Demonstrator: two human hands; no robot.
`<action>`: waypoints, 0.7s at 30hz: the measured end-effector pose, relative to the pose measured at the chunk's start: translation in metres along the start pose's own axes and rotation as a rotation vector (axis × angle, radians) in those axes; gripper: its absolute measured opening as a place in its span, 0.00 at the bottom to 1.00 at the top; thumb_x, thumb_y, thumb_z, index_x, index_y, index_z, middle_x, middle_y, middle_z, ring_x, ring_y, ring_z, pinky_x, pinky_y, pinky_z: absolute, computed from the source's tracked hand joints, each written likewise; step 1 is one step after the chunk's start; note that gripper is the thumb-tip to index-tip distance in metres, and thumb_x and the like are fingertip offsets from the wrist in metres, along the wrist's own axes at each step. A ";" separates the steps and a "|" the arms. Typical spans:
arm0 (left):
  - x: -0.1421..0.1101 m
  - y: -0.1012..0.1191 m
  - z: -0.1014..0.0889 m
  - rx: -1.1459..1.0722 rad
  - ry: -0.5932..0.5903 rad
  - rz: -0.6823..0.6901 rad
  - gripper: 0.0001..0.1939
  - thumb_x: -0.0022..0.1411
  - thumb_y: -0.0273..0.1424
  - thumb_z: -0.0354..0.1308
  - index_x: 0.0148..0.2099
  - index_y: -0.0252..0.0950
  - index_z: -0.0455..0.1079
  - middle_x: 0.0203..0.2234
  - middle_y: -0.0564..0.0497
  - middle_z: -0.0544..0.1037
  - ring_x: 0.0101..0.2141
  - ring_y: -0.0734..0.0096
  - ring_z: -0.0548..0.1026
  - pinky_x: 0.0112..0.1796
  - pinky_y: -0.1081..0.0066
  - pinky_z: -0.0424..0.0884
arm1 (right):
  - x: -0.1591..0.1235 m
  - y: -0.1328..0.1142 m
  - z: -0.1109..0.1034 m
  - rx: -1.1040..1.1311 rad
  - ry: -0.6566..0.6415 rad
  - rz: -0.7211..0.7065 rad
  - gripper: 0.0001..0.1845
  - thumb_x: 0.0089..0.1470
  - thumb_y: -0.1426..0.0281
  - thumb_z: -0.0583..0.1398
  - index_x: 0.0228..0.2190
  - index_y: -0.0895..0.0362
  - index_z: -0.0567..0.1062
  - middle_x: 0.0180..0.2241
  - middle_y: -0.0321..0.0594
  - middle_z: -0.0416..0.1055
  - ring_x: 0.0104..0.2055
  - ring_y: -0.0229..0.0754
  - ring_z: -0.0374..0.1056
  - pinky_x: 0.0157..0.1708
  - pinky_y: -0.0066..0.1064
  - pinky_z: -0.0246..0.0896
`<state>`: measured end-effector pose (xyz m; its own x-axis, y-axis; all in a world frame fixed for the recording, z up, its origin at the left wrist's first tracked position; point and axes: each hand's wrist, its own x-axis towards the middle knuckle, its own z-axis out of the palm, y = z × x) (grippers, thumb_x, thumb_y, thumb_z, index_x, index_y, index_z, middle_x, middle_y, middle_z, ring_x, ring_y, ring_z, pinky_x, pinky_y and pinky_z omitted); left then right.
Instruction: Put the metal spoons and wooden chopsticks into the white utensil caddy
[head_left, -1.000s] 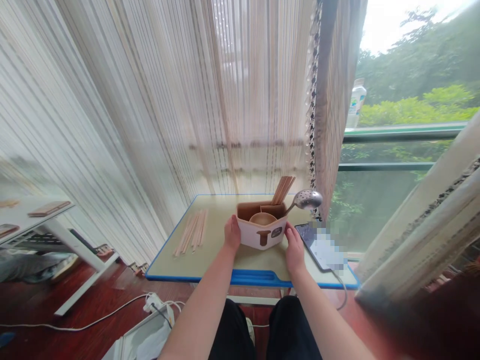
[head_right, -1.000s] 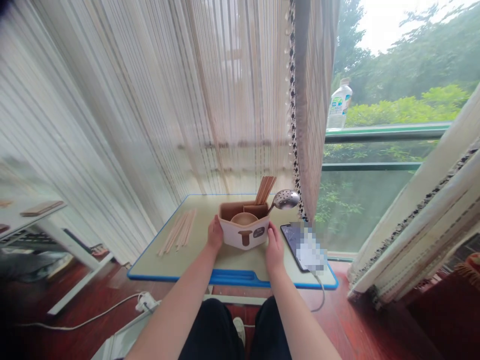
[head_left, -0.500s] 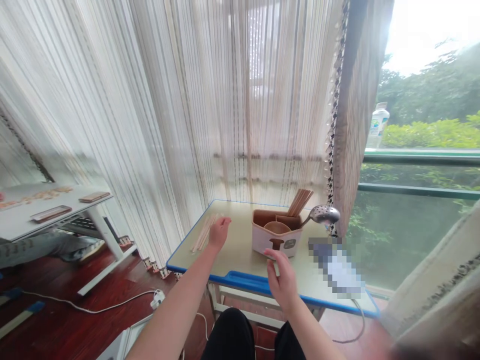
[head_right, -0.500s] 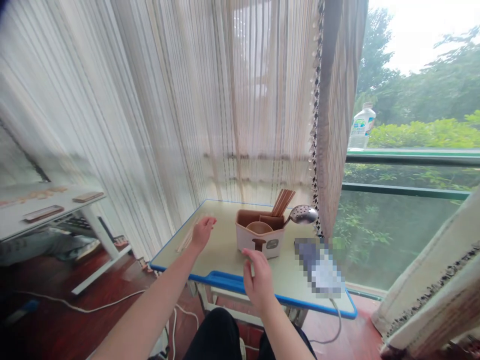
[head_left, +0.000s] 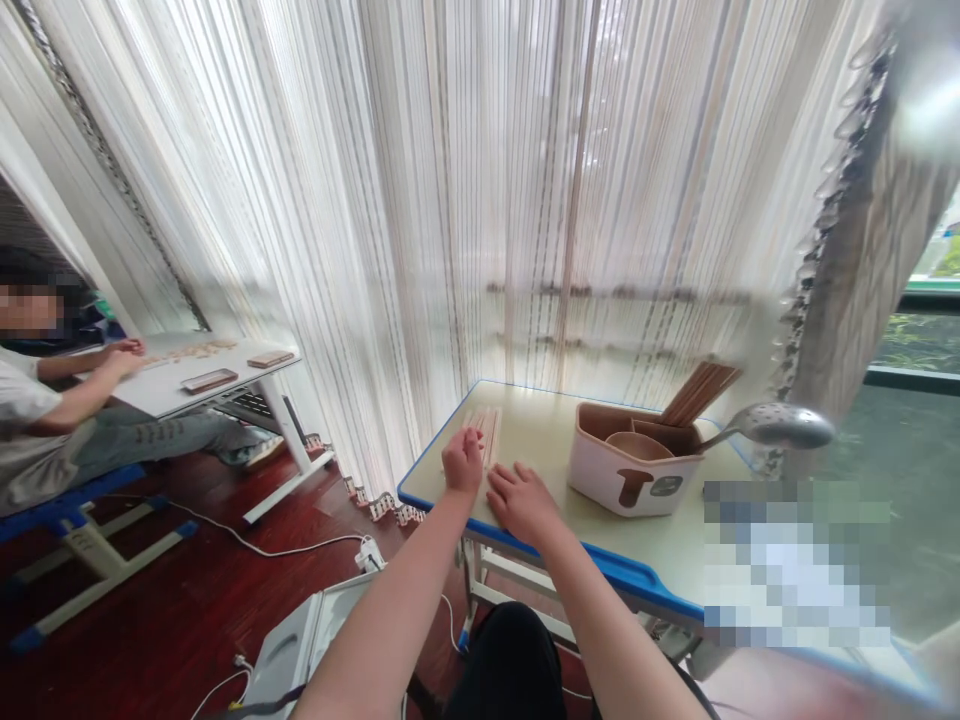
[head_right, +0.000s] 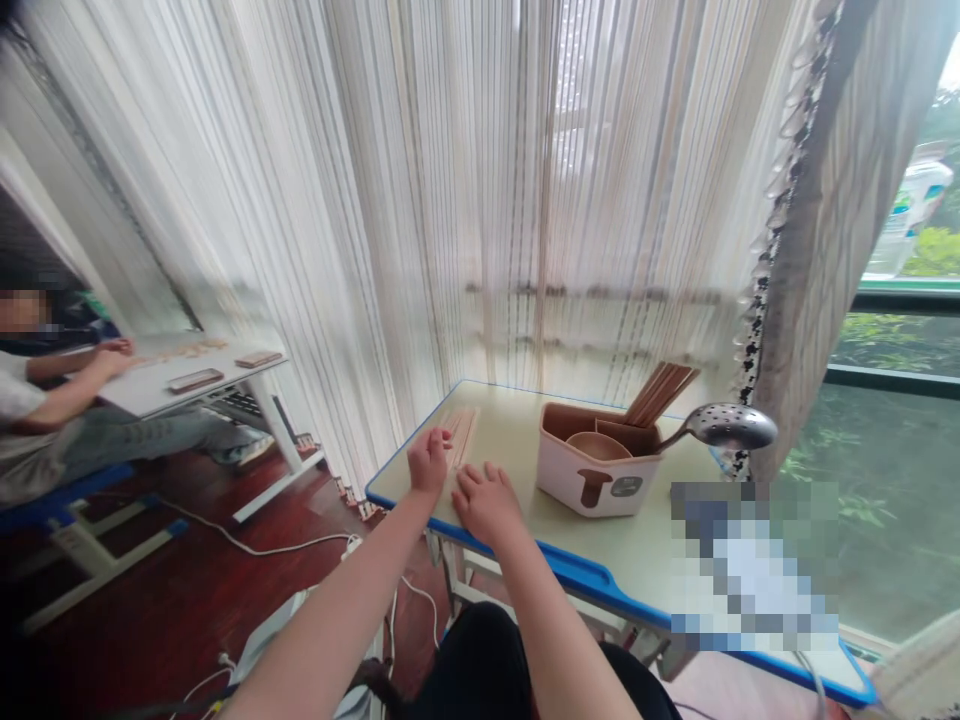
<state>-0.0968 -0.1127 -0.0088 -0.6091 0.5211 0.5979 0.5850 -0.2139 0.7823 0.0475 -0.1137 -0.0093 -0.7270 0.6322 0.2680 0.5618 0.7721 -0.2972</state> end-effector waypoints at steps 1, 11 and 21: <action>0.000 0.000 -0.001 -0.003 -0.006 -0.015 0.21 0.64 0.41 0.39 0.33 0.34 0.69 0.30 0.47 0.77 0.26 0.72 0.75 0.32 0.72 0.69 | -0.002 0.000 0.000 -0.001 -0.002 -0.009 0.23 0.60 0.61 0.47 0.54 0.51 0.65 0.57 0.40 0.60 0.60 0.51 0.50 0.57 0.46 0.42; -0.001 0.000 -0.005 0.166 -0.107 -0.003 0.23 0.65 0.40 0.37 0.32 0.35 0.70 0.29 0.46 0.76 0.31 0.69 0.74 0.36 0.70 0.68 | -0.010 -0.002 -0.002 -0.047 0.149 0.028 0.19 0.57 0.62 0.51 0.48 0.54 0.70 0.51 0.43 0.66 0.53 0.47 0.57 0.51 0.35 0.49; -0.001 -0.004 -0.002 0.082 -0.101 -0.026 0.25 0.66 0.41 0.35 0.33 0.34 0.70 0.26 0.47 0.76 0.22 0.73 0.73 0.31 0.71 0.67 | -0.009 0.005 0.000 -0.124 0.201 0.328 0.13 0.57 0.71 0.50 0.36 0.59 0.73 0.38 0.49 0.72 0.44 0.48 0.64 0.42 0.33 0.56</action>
<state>-0.0995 -0.1138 -0.0124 -0.5700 0.6067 0.5541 0.6143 -0.1331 0.7778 0.0564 -0.1151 -0.0135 -0.4166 0.8368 0.3553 0.8031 0.5219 -0.2876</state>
